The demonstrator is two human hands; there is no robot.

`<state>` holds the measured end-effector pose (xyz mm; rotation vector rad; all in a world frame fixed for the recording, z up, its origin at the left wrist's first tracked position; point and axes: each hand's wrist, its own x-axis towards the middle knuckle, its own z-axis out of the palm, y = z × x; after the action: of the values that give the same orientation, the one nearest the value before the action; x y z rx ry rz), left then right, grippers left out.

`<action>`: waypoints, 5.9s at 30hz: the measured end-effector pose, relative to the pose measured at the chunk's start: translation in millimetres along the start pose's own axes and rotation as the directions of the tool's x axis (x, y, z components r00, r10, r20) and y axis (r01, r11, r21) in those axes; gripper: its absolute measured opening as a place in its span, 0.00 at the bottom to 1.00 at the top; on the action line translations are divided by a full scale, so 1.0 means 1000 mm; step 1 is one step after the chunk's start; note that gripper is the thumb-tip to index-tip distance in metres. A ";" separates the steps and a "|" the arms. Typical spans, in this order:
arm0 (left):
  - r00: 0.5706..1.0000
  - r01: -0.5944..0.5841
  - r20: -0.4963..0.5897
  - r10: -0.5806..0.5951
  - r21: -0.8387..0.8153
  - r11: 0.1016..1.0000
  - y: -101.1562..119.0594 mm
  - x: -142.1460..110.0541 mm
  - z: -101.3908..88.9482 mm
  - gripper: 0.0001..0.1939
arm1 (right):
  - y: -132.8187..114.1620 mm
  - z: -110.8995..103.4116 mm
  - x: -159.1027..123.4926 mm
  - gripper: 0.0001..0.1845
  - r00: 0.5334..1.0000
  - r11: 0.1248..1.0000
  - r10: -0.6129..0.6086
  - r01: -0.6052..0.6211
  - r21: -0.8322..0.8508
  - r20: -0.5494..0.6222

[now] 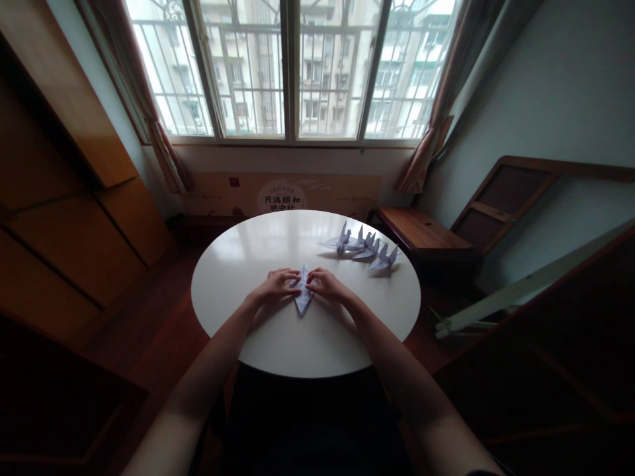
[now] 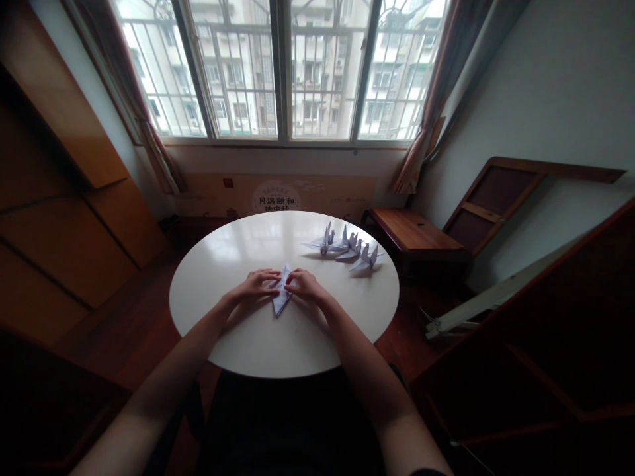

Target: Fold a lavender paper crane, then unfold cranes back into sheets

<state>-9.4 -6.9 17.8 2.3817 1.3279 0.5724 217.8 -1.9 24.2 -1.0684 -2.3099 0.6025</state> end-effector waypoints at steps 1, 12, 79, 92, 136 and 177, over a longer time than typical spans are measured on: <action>1.000 -0.001 -0.001 0.001 0.000 1.000 -0.001 0.000 0.000 0.26 | 0.000 0.000 0.000 0.06 1.000 1.000 0.000 0.000 -0.001 0.001; 1.000 -0.012 0.008 0.012 0.002 1.000 0.000 -0.001 0.000 0.27 | 0.002 0.002 0.001 0.06 1.000 1.000 0.002 -0.002 -0.009 -0.003; 0.999 -0.032 -0.020 0.032 -0.008 0.999 -0.007 0.002 0.005 0.26 | -0.001 -0.001 -0.001 0.06 1.000 1.000 -0.016 0.016 0.014 -0.007; 1.000 -0.023 -0.012 0.023 -0.005 1.000 -0.005 0.002 0.003 0.26 | -0.001 -0.001 0.000 0.06 1.000 1.000 -0.010 0.010 -0.006 0.000; 1.000 -0.030 -0.006 0.030 -0.018 0.999 0.003 0.000 -0.001 0.20 | 0.003 -0.002 0.000 0.11 0.999 0.999 -0.041 0.040 0.028 0.022; 0.993 -0.092 -0.072 0.088 -0.057 0.994 -0.002 0.000 0.000 0.16 | 0.000 -0.002 -0.001 0.09 1.000 1.000 -0.022 0.022 0.020 0.013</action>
<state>-10.4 -5.7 16.7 2.4029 1.2181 0.7167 219.3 -2.1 25.7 -1.0311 -2.3197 0.6245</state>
